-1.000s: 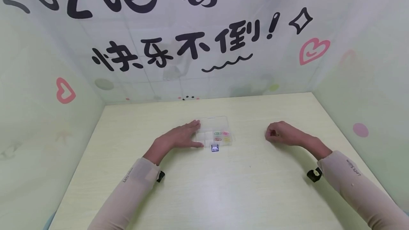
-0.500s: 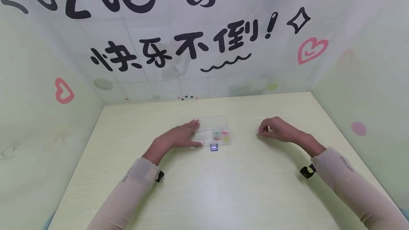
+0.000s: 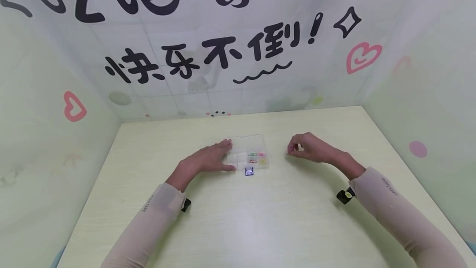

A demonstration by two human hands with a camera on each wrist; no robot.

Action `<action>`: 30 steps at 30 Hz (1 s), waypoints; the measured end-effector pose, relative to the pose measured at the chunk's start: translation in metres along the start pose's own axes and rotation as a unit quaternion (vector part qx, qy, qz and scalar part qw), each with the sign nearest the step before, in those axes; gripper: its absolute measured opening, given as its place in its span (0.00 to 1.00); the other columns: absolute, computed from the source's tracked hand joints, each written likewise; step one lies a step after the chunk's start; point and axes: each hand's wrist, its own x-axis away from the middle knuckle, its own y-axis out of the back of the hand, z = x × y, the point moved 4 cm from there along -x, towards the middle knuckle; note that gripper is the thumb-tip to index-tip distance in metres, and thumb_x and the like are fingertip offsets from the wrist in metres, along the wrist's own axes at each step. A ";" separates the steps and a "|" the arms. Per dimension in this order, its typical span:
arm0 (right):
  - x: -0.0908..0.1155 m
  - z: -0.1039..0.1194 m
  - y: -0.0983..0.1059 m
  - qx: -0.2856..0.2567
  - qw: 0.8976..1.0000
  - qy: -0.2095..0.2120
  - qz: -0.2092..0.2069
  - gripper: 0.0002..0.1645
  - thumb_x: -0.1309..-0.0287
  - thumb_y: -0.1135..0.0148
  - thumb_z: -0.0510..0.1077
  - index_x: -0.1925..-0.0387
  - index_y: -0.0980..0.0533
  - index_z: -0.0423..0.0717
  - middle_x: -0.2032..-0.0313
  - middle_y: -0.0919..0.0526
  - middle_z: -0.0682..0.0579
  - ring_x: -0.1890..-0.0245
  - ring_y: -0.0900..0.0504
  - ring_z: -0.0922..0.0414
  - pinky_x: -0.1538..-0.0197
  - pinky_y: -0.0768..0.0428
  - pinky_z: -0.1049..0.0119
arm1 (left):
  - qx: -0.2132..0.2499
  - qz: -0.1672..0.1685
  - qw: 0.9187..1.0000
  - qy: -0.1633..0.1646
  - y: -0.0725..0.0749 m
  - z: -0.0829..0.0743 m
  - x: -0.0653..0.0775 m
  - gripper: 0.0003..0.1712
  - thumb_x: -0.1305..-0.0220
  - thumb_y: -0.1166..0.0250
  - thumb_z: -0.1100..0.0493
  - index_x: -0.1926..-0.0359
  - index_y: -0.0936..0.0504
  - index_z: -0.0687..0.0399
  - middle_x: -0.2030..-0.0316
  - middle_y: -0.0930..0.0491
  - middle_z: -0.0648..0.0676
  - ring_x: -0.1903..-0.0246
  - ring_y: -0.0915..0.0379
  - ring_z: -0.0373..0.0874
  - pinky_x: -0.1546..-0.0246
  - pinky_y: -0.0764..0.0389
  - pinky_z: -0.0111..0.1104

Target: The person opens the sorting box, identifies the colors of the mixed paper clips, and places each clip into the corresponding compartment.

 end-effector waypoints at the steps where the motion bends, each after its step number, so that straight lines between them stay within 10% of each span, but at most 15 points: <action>1: -0.003 0.003 0.000 0.001 1.000 0.007 -0.001 0.05 0.36 0.27 0.34 0.64 0.15 0.46 0.66 0.14 0.59 0.64 0.19 0.62 0.59 0.15 0.54 | 0.001 0.000 1.000 0.001 0.000 0.000 0.000 0.58 0.30 0.35 0.31 0.16 0.48 0.59 0.15 0.55 0.57 0.16 0.57 0.53 0.19 0.45 0.51; 30: -0.067 0.057 -0.042 0.014 0.996 0.082 0.009 0.02 0.32 0.30 0.36 0.61 0.12 0.42 0.64 0.13 0.54 0.63 0.20 0.61 0.55 0.14 0.60 | 0.012 0.001 1.000 -0.002 0.002 -0.001 -0.003 0.59 0.30 0.34 0.32 0.16 0.48 0.61 0.15 0.55 0.59 0.16 0.57 0.54 0.19 0.46 0.49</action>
